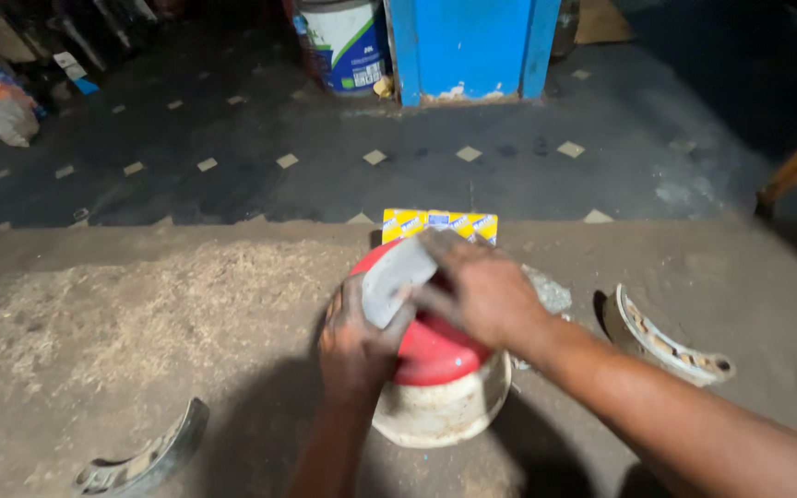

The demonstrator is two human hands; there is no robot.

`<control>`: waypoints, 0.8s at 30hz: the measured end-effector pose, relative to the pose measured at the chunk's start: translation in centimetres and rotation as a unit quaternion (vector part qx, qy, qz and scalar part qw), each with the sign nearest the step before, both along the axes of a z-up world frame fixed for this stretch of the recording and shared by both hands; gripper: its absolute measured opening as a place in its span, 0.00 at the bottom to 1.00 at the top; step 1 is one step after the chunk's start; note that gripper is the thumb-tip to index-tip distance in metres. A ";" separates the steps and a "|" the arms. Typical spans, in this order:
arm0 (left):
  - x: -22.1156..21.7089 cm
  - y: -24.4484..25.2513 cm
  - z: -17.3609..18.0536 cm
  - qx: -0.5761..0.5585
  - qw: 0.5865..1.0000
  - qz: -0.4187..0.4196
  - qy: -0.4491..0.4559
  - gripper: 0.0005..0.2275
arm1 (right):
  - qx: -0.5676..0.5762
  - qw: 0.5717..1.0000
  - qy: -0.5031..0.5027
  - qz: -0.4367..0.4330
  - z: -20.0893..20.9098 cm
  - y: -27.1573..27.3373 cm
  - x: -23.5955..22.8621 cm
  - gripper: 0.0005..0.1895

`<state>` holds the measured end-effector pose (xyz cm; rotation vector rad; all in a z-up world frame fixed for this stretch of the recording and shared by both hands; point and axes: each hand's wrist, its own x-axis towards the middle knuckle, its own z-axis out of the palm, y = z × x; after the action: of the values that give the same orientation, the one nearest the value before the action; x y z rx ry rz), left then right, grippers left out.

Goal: The person rubs sandpaper against the friction surface of brake shoe components by hand while holding them over a red and white bucket.

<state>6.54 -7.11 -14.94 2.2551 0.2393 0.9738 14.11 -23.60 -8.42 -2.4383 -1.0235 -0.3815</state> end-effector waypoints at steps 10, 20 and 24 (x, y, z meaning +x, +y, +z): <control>-2.3 -0.6 0.9 0.010 0.994 0.025 0.109 0.29 | -0.011 0.993 0.107 -0.050 -0.7 -1.2 -1.7 0.41; -0.7 -0.2 0.5 0.008 0.999 -0.006 0.047 0.27 | 0.103 0.995 0.014 -0.012 -4.5 -2.1 1.5 0.33; 0.5 -0.5 0.1 -0.010 0.999 -0.013 -0.038 0.25 | 0.261 0.964 0.046 -0.037 -6.4 -0.1 0.6 0.27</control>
<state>7.09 -7.63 -14.87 2.1917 0.1854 1.0373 14.68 -23.69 -14.86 -1.9983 -0.6855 -0.4881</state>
